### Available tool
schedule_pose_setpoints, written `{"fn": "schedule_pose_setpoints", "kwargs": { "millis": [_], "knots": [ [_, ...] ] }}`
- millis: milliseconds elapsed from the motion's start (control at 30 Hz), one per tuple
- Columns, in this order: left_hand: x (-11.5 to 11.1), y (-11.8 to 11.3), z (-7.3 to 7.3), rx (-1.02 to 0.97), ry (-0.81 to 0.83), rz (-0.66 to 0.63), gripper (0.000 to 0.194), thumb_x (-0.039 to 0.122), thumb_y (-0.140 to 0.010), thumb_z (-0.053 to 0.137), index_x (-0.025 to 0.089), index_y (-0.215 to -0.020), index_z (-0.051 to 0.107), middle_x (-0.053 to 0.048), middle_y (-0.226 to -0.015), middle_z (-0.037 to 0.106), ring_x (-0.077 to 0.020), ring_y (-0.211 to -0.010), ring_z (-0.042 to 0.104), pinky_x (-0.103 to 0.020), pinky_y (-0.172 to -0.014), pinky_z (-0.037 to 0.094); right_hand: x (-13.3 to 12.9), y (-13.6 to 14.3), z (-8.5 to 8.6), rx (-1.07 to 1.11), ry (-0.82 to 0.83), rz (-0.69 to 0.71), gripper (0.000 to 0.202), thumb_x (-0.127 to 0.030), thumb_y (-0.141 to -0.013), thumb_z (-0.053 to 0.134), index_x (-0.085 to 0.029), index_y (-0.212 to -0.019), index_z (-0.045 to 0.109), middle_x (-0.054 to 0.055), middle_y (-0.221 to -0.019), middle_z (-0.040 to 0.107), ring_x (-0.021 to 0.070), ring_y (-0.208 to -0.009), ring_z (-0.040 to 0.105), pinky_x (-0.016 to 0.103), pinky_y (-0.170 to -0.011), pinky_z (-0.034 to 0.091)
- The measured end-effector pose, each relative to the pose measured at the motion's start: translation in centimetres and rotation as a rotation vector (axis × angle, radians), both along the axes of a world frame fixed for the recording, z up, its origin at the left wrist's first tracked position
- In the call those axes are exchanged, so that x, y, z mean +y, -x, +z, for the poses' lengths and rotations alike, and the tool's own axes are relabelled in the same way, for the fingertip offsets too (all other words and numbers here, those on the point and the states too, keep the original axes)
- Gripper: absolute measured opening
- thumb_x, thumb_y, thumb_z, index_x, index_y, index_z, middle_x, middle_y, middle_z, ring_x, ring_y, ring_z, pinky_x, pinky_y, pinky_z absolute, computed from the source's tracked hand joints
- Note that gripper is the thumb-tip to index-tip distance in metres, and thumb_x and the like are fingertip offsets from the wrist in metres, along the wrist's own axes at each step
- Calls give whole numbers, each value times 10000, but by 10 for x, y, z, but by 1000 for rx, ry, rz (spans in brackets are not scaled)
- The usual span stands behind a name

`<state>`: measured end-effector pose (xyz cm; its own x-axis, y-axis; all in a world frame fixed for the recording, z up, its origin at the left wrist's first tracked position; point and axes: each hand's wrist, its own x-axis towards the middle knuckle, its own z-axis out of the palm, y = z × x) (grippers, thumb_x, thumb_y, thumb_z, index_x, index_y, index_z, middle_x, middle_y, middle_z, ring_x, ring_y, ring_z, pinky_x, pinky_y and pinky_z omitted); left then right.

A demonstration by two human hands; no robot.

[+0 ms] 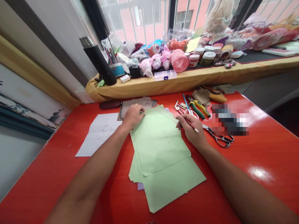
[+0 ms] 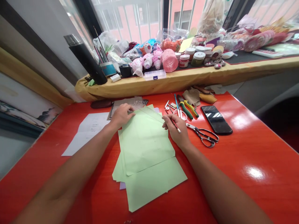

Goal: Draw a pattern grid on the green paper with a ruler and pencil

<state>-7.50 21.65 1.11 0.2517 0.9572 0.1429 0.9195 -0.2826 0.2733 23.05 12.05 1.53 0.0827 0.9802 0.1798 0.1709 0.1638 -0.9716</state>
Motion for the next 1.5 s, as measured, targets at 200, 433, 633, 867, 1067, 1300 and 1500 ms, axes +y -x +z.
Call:
{"fn": "schedule_pose_setpoints", "kwargs": {
  "millis": [200,433,633,867,1067,1300,1500],
  "knots": [
    [-6,2,5,-88,70,64,366,404,-1087,717,210,-1393,671,-118,-1420,672,-268,-1178,714,-483,-995,628,0,1,2,7,0,-15,330,-532,-986,735,-230,-854,752,20,-681,737,177,-605,651,329,-641,534],
    [-24,25,18,-163,126,207,358,405,-1088,714,211,-1387,675,-116,-1417,674,-266,-1174,715,-479,-995,628,2,-5,7,56,-35,-71,346,-563,-988,737,-242,-861,744,19,-701,732,188,-630,657,344,-666,566],
    [-61,54,28,-191,148,359,381,407,-1081,726,196,-1393,668,-115,-1396,681,-269,-1162,721,-482,-980,633,5,-6,4,98,-30,-93,356,-585,-977,745,-245,-875,734,25,-697,733,199,-628,678,354,-646,584],
    [-97,74,28,-141,148,495,370,411,-1082,725,189,-1374,674,-108,-1359,695,-257,-1123,731,-463,-951,642,3,-4,4,88,-22,-66,360,-577,-975,744,-245,-839,724,22,-688,727,192,-627,667,336,-634,585],
    [-113,80,17,-59,9,484,225,423,-1043,716,233,-1161,692,-59,-1021,756,-269,-901,734,-444,-841,628,0,-2,4,-9,-30,-33,347,-559,-999,717,-239,-865,738,29,-698,734,203,-654,682,335,-644,578],
    [-149,45,41,-49,-374,150,273,375,-1068,590,274,-1319,626,-144,-1403,680,-388,-1357,615,-595,-1178,477,-6,3,1,-204,-41,87,348,-530,-1042,678,-253,-837,728,20,-725,749,201,-647,673,348,-682,526],
    [-166,-8,41,45,-519,-202,579,156,-1057,625,310,-1598,487,-115,-1645,574,-370,-1537,521,-587,-1223,473,-13,9,10,-318,-55,242,293,-483,-1065,643,-268,-902,756,26,-762,776,227,-705,714,369,-720,541]
  ]
}}
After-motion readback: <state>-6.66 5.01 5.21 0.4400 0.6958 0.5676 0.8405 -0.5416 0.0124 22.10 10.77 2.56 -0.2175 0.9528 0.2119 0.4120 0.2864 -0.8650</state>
